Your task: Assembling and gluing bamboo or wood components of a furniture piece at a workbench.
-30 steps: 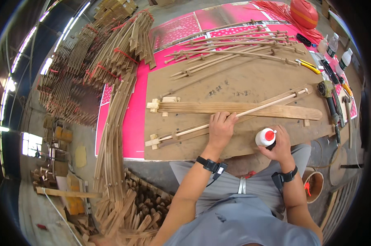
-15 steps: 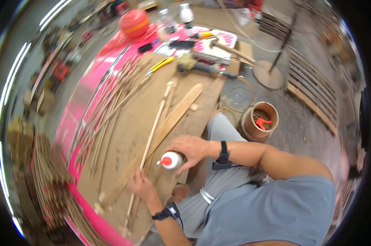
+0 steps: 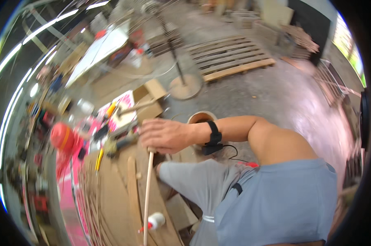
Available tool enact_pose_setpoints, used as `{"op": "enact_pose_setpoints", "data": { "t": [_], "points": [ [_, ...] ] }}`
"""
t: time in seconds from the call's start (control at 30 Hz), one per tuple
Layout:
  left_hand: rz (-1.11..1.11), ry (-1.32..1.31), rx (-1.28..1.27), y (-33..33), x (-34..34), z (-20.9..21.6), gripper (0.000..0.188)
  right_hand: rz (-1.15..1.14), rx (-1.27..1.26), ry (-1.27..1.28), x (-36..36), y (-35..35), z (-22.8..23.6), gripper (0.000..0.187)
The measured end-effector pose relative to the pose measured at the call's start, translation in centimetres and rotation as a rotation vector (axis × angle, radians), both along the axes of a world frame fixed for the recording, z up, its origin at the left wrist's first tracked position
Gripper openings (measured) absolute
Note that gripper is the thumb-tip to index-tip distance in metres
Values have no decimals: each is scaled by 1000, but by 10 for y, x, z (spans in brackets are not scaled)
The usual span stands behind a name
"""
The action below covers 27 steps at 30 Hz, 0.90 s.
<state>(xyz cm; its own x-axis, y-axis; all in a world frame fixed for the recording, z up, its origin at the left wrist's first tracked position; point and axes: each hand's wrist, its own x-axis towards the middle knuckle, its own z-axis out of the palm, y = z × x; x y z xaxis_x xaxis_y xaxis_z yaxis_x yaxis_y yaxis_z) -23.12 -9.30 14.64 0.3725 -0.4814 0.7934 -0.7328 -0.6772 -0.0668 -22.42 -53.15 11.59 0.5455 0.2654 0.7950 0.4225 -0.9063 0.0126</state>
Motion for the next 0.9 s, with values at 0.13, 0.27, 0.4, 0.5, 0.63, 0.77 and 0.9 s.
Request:
{"op": "enact_pose_setpoints", "data": {
  "t": [0.13, 0.27, 0.4, 0.5, 0.63, 0.77, 0.9],
  "points": [
    [-335, -34, -100, -55, 11, 7, 17, -156, -44, 364, -75, -48, -36, 25],
    [-635, 15, -145, -113, 16, -9, 16, -508, 360, 152, -165, -62, -80, 14],
    [-871, 75, -138, -169, 9, -37, 16, -798, 891, -77, -235, -57, -116, 15],
    [-1110, 246, 37, -197, 8, -86, 15, -855, 1331, -118, -274, -41, -120, 22],
    [-1189, 429, 333, -212, 25, -202, 15, -857, 1905, -361, -306, -47, -191, 25],
    [-1167, 556, 538, -209, 41, -253, 17, -697, 2424, -602, -321, -43, -298, 26],
    [-980, 549, 184, -218, 42, -269, 23, -849, 2491, -577, -349, -11, -434, 36]
  ]
}}
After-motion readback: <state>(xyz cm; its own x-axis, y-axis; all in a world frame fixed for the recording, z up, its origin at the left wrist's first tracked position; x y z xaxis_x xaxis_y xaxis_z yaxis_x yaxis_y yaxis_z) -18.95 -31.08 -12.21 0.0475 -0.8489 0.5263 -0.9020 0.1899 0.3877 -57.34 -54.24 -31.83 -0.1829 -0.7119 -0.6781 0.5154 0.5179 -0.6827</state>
